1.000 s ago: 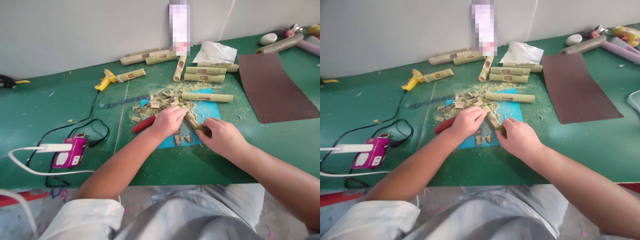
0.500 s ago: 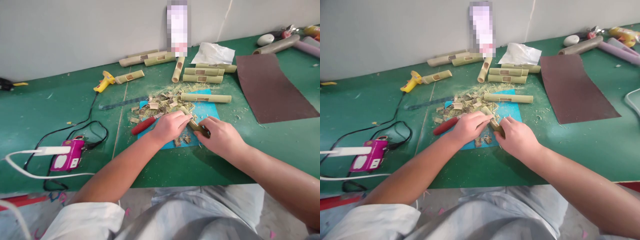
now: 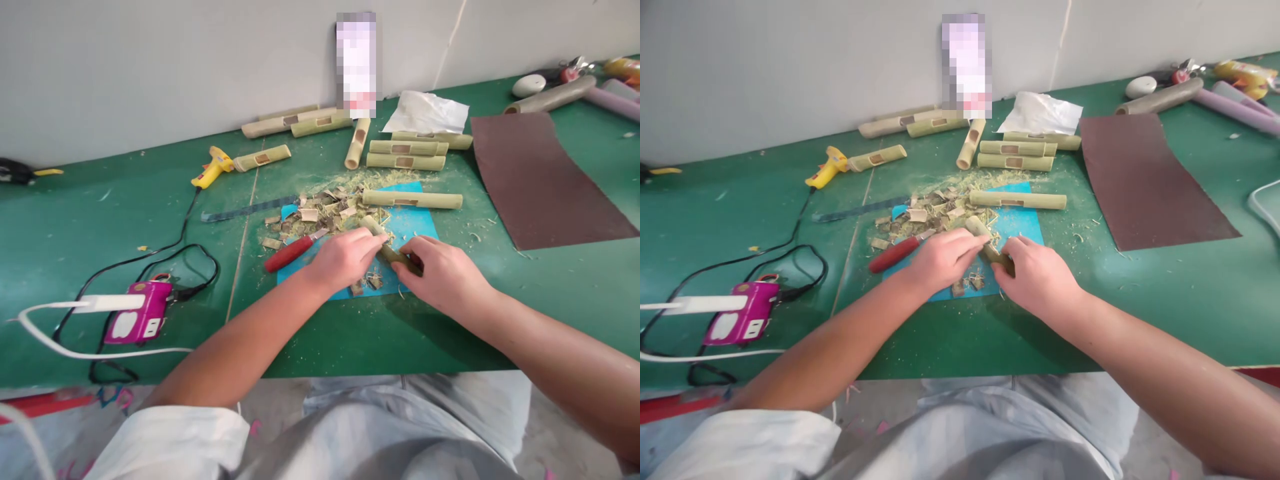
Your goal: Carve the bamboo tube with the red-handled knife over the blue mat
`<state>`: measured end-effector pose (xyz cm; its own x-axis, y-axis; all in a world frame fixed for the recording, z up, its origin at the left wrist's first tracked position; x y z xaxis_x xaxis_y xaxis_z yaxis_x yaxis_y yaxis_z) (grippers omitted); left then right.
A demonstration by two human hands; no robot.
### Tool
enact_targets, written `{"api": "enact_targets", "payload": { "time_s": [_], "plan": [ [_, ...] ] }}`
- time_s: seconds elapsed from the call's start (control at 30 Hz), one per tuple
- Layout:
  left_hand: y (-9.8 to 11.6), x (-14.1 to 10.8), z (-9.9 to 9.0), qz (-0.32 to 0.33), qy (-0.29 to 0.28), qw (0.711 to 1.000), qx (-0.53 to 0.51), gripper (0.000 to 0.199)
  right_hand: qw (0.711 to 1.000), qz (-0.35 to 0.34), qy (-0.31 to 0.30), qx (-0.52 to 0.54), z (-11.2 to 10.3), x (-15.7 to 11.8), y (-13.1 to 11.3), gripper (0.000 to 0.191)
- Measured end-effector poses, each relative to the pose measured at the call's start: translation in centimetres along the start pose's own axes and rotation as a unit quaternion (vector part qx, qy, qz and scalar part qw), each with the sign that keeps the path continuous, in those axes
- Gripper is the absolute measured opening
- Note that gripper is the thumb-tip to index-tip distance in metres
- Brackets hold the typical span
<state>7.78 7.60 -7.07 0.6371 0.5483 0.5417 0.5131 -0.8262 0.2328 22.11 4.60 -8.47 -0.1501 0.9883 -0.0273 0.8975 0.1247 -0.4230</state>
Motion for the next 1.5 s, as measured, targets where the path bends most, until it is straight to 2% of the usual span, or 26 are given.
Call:
{"api": "enact_targets", "payload": {
  "time_s": [0.1,0.23,0.33,0.47,0.7,1.03,1.2,1.5],
  "plan": [
    [-0.4,0.0,-0.4,-0.025,0.028,0.999,0.016,0.033,1.000,0.002,0.003,-0.005,-0.1,0.0,0.0,0.016],
    [0.1,0.1,0.1,-0.003,-0.002,1.000,-0.006,0.032,1.000,-0.004,-0.007,-0.014,0.0,-0.1,-0.1,0.017],
    [-0.3,0.0,-0.4,-0.034,0.018,0.999,0.020,0.036,1.000,-0.005,0.001,-0.013,-0.1,-0.1,-0.1,0.017],
    [0.3,0.0,0.2,-0.002,-0.019,1.000,-0.003,0.033,1.000,-0.007,-0.007,-0.012,0.1,-0.1,-0.2,0.017],
    [-1.5,0.2,-0.9,-0.051,0.042,0.998,0.001,0.019,1.000,-0.004,-0.005,-0.003,-0.2,0.0,-0.2,0.016],
    [-0.7,0.0,-0.6,-0.015,0.032,0.999,-0.011,0.020,0.995,-0.039,0.036,-0.083,-0.9,-0.2,-0.8,0.031],
    [-0.5,0.1,-0.7,-0.006,0.036,0.999,-0.005,0.020,0.995,-0.033,0.024,-0.091,-0.5,-0.1,-0.7,0.029],
    [-1.2,0.5,-0.1,-0.032,0.046,0.998,0.009,0.027,0.994,-0.032,0.012,-0.100,-0.2,-0.2,-0.8,0.024]
  ]
}}
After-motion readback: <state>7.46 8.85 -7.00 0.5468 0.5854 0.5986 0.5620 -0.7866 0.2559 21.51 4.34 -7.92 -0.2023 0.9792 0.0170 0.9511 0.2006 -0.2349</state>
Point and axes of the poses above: each hand's wrist, its own x-axis towards the middle knuckle, its own z-axis out of the palm, y = z × x, the point moved 8 cm from there along x, towards the middle knuckle, and after that the axes turned 4 degrees about z, right-handed, at the moved point
